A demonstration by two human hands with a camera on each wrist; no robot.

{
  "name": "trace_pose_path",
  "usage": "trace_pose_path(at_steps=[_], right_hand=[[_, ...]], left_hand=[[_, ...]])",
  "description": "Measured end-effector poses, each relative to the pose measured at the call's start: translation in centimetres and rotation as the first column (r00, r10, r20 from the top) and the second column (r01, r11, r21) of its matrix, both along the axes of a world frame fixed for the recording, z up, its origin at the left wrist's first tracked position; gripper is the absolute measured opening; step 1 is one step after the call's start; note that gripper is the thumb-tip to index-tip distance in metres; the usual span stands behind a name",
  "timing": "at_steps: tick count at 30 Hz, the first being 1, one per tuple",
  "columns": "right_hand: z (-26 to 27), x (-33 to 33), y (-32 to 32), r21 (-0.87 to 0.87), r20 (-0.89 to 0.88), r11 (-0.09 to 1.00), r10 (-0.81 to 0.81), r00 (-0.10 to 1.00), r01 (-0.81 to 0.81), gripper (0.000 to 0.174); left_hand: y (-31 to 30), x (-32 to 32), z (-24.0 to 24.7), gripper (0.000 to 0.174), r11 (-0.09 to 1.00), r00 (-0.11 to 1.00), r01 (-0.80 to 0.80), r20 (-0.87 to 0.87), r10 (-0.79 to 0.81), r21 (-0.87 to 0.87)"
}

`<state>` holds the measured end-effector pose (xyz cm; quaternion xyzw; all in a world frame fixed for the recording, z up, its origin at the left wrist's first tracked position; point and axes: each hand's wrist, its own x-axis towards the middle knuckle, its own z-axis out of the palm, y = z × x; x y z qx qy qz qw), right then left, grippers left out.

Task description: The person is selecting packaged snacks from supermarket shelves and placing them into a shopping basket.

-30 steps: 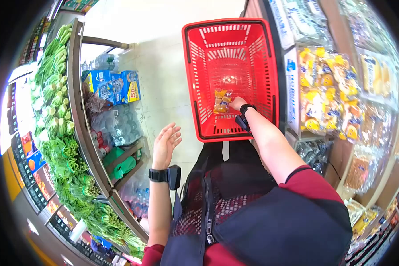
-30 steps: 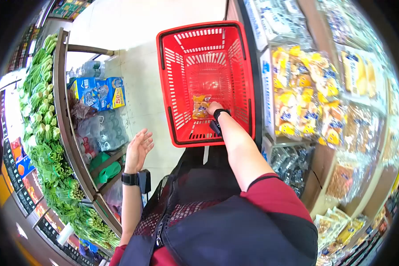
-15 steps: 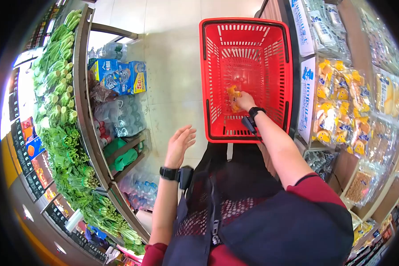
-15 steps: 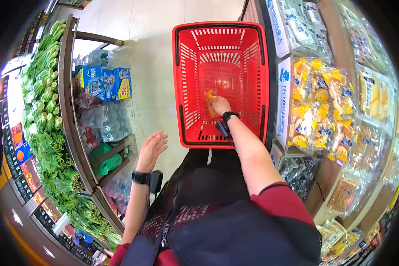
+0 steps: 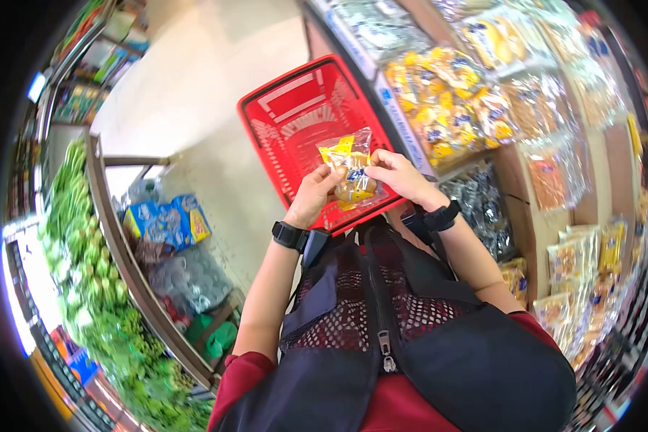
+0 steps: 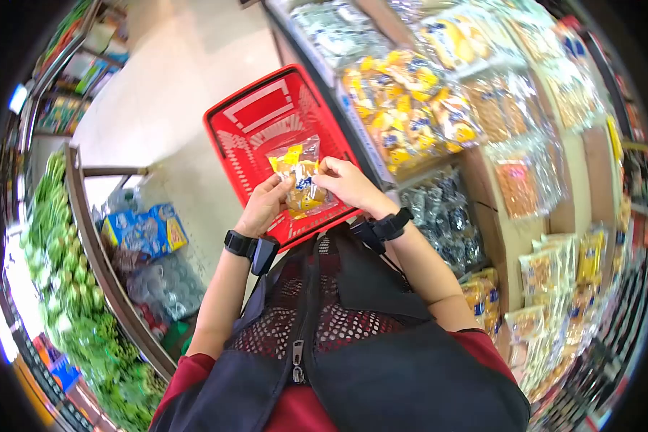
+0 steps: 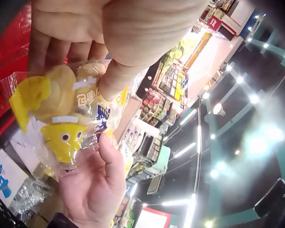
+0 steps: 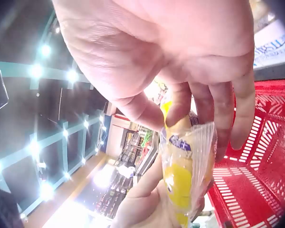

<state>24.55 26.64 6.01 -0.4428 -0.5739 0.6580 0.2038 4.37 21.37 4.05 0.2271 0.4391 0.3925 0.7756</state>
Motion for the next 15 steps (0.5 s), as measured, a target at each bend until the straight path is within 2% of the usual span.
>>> trace_pose_path(at_steps=[2, 4, 9, 11, 13, 14, 15], right_hand=[[1.0, 1.0, -1.3, -0.011, -0.02, 0.992, -0.129, 0.991, 0.129, 0.022], [1.9, 1.7, -2.3, 0.003, -0.082, 0.929, -0.369, 0.926, 0.37, 0.035], [3.1, 4.9, -3.0, 0.053, -0.132, 0.888, -0.447, 0.885, 0.456, 0.044], [4.5, 6.7, -2.3, 0.207, -0.033, 0.855, -0.48, 0.877, 0.476, 0.045], [5.7, 9.2, -0.9, 0.413, 0.123, 0.8, -0.523, 0.844, 0.435, 0.046], [6.2, 10.3, 0.0, 0.399, 0.025, 0.774, -0.544, 0.838, 0.491, 0.046], [5.1, 11.9, 1.2, 0.536, 0.023, 0.681, -0.603, 0.797, 0.5, 0.044]], left_hand=[[0.9, 1.5, 0.6, 0.035, 0.999, 0.999, 0.042, -0.017, -0.042, 0.02], [1.8, 3.1, 1.4, 0.035, 0.995, 0.996, 0.09, 0.014, -0.091, 0.04], [3.6, 6.2, 1.7, 0.039, 0.975, 0.978, 0.201, 0.04, -0.206, 0.094], [3.8, 6.6, 2.5, 0.043, 0.97, 0.973, 0.211, 0.068, -0.22, 0.122], [4.0, 6.3, 3.4, 0.042, 0.96, 0.969, 0.244, 0.009, -0.248, 0.134], [3.9, 6.0, 3.2, 0.044, 0.963, 0.973, 0.228, 0.003, -0.231, 0.144], [3.7, 5.5, 2.9, 0.044, 0.963, 0.974, 0.226, -0.001, -0.228, 0.148]])
